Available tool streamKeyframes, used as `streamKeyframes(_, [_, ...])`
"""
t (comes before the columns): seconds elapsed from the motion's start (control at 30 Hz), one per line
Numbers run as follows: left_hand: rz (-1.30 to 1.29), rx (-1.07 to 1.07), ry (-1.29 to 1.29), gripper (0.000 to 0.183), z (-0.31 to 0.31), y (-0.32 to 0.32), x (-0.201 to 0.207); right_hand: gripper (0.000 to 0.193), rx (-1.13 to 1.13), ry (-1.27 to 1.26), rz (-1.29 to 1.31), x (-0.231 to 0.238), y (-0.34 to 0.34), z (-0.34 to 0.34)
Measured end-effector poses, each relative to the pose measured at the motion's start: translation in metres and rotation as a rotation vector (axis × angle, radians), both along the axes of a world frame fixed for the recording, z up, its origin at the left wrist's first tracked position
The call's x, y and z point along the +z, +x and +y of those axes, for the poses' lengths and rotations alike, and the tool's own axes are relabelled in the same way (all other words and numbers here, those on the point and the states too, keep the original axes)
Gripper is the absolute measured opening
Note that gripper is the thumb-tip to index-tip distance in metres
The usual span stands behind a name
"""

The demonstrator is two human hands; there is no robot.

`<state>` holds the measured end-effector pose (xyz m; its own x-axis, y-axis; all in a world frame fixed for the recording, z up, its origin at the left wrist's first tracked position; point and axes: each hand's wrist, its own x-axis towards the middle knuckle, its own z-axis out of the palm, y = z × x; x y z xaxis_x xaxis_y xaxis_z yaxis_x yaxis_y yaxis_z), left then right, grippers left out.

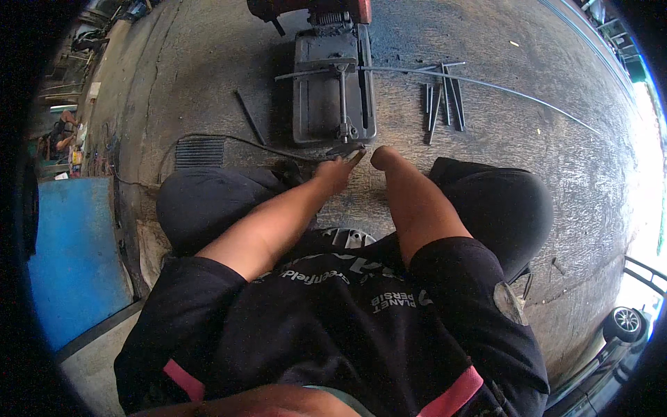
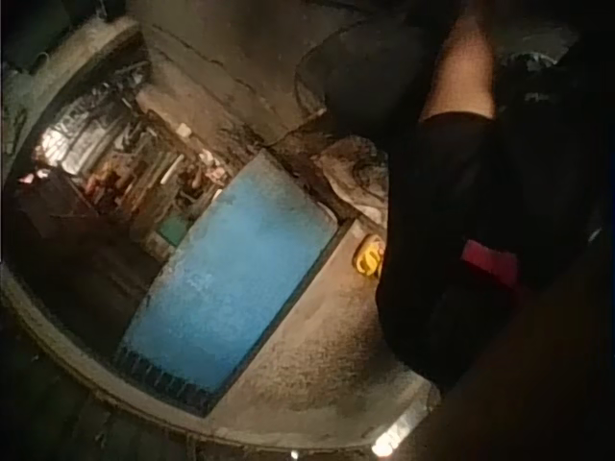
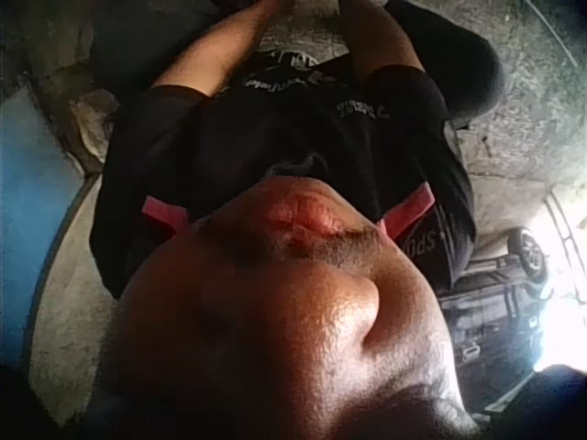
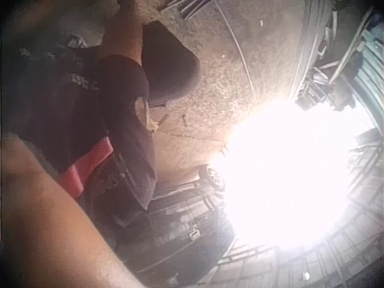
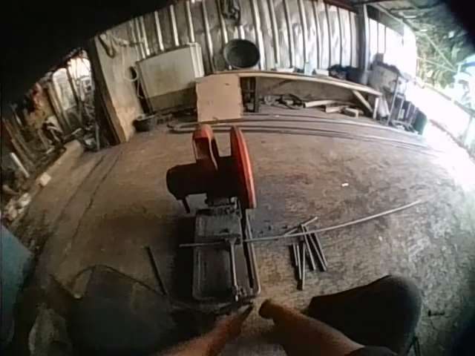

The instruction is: Cutting several metal rods to specific lengths using a circular chop saw.

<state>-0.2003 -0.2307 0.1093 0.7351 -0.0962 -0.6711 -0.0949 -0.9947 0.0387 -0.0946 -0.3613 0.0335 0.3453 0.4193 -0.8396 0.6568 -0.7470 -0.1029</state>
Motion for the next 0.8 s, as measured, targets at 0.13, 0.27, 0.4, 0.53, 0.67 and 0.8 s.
streamKeyframes(0.13, [-0.035,-0.116,0.015,0.075,0.004,-0.005,-0.016,0.029,-0.042,-0.02,0.066,0.001,-0.001,0.01])
streamKeyframes(0.27, [-0.123,-0.034,-0.002,0.071,-0.008,0.005,-0.033,0.027,-0.032,0.161,-0.114,-0.033,0.003,-0.005])
streamKeyframes(0.4, [-0.216,0.193,0.03,0.068,0.005,-0.015,-0.039,0.026,0.272,0.044,0.014,0.005,-0.006,0.02])
streamKeyframes(0.53, [-0.114,0.355,0.066,0.076,0.007,-0.001,-0.029,0.028,0.122,0.076,-0.016,-0.015,0.0,0.014])
streamKeyframes(0.67, [-0.065,0.393,-0.001,0.075,-0.002,0.002,-0.015,0.029,-0.035,0.066,-0.024,-0.021,-0.003,0.01])
streamKeyframes(0.8, [0.658,0.105,-0.199,0.052,0.024,0.006,-0.04,0.028,0.169,0.059,0.028,-0.005,-0.008,0.025])
